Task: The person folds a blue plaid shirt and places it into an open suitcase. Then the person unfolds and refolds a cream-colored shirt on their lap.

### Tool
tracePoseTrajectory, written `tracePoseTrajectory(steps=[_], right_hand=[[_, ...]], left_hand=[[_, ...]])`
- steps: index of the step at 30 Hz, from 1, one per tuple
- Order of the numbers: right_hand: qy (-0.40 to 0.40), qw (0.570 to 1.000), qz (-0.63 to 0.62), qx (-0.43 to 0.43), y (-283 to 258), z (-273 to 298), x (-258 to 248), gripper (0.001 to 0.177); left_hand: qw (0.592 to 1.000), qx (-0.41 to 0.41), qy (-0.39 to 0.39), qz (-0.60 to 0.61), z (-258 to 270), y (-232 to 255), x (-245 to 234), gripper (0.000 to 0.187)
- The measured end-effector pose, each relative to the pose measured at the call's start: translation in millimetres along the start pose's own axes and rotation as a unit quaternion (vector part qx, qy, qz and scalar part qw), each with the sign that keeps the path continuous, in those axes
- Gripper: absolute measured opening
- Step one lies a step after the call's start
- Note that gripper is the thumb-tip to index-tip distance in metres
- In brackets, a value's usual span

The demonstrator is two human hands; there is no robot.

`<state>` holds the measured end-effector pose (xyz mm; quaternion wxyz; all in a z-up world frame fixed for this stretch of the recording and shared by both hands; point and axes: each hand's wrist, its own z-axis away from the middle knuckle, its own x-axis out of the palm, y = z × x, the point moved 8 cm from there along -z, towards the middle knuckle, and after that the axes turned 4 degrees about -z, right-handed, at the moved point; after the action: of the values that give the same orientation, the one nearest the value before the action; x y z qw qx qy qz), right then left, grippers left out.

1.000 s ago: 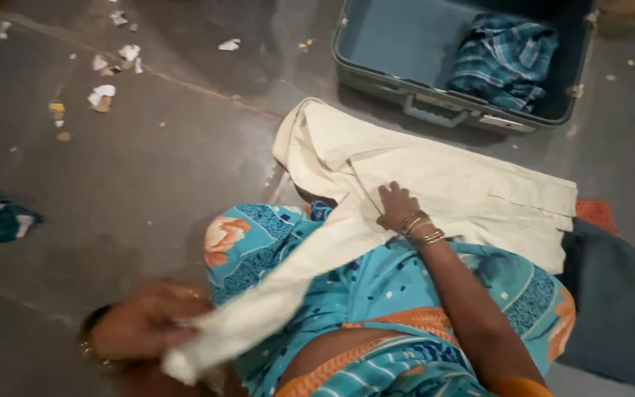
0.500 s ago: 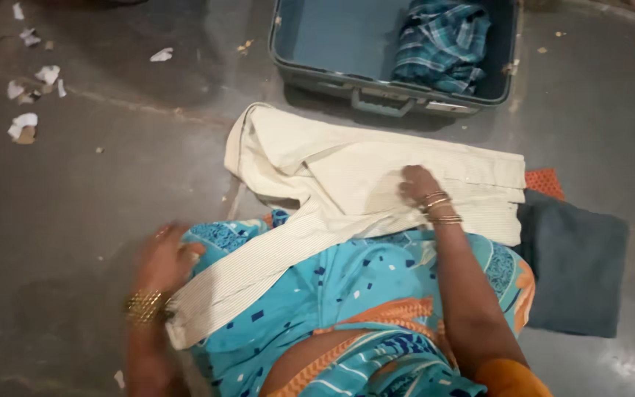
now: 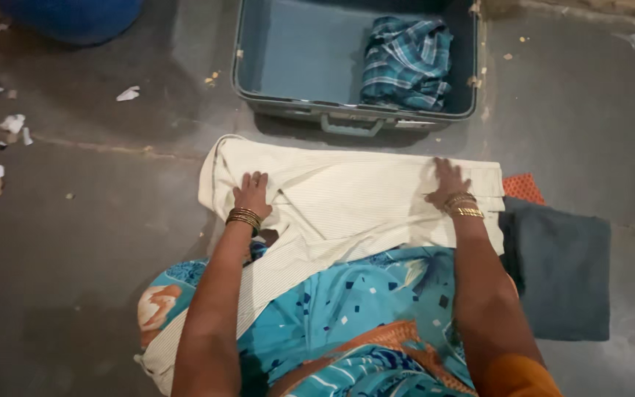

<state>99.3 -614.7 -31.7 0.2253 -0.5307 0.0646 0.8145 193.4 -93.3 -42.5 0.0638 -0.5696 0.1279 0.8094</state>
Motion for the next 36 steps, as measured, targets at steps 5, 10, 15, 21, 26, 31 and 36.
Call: tracePoseTrajectory(steps=[5,10,15,21,26,31,36], right_hand=[[0.006,0.997,0.075,-0.014,-16.1,3.1,-1.0,0.079],[0.123,0.989,0.064,-0.045,-33.8,41.5,-36.8,0.084],[0.100,0.986,-0.058,-0.121,-44.3,36.7,-19.2,0.077],[0.097,0.994,-0.017,-0.046,-7.5,9.3,-11.6,0.017],[0.051,0.971,-0.204,-0.111,-12.0,2.2,-14.1,0.075],[-0.006,0.971,-0.087,-0.223,-69.0,-3.5,14.0,0.081],[-0.150,0.984,0.032,-0.089,-5.2,-14.8,-11.6,0.060]], left_hand=[[0.996,-0.005,0.015,-0.085,-4.2,-1.0,25.6,0.021],[0.982,-0.017,0.166,0.092,1.5,-17.9,5.8,0.024],[0.919,0.067,0.286,0.264,29.3,-5.0,-28.1,0.031],[0.929,0.099,0.251,0.255,50.4,7.4,-73.0,0.026],[0.911,0.130,0.278,0.274,56.2,12.2,-130.8,0.018],[0.934,0.060,0.307,0.173,64.7,16.7,-184.6,0.011],[0.986,-0.016,0.048,0.161,22.7,-0.3,-130.1,0.013]])
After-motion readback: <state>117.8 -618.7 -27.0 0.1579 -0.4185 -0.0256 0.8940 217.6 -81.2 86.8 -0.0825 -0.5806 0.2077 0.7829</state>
